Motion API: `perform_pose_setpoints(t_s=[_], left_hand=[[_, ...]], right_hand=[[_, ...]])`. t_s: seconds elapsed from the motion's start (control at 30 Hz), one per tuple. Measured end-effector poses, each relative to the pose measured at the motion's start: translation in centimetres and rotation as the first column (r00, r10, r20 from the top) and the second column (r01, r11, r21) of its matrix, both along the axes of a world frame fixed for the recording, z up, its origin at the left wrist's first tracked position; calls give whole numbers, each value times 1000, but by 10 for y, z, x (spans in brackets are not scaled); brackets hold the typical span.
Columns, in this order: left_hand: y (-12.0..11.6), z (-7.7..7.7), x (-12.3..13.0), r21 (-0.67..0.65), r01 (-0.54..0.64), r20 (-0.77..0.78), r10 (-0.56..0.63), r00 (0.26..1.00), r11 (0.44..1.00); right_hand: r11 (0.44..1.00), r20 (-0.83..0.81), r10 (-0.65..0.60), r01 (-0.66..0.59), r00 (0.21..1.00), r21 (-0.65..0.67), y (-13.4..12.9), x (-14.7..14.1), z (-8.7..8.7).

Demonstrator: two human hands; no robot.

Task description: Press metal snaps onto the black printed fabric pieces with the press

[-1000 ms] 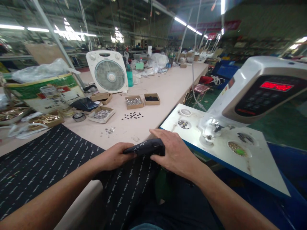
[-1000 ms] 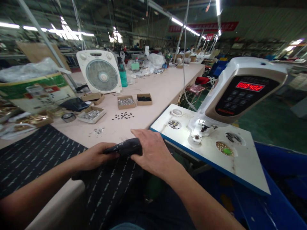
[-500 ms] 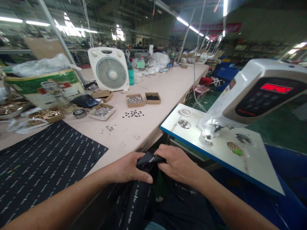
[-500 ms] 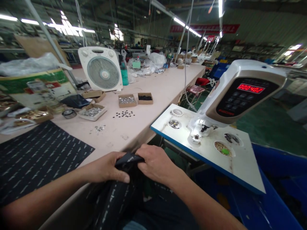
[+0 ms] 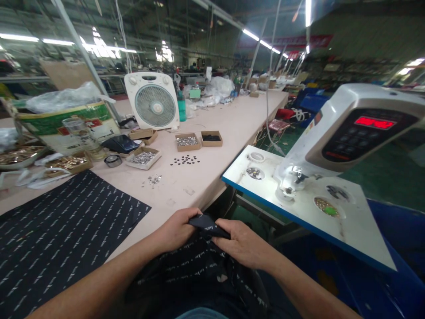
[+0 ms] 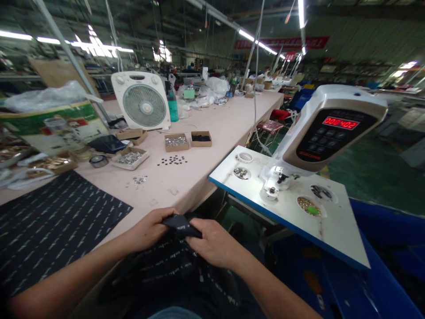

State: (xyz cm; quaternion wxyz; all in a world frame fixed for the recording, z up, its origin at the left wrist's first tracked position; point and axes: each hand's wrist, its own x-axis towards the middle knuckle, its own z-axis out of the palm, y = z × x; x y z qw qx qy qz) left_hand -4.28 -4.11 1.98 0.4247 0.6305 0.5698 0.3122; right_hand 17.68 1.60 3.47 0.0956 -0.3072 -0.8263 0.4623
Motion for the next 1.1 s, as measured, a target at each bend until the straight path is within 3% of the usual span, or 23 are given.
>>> perform_pose_setpoints(t_s=[0.23,0.43,0.6,0.83,1.1], left_hand=[[-14,-9,14,-289,59,262,20,965,956],[-19,-12,17,-468,70,511,205,835,881],[-20,-16,14,-541,61,568,311,762,839],[-14,-20,9,-566,176,594,251,764,805],[-6,-34,10,-599,88,590,365,720,796]], right_hand=[[981,-45,-181,177,983,-75,4,7,3],[972,-47,-189,180,981,-152,1,2,-1],[957,-48,-220,206,974,-204,3,1,-7],[906,-72,-275,233,959,-354,8,-8,-6],[943,-9,-156,146,988,-299,26,-12,-5]])
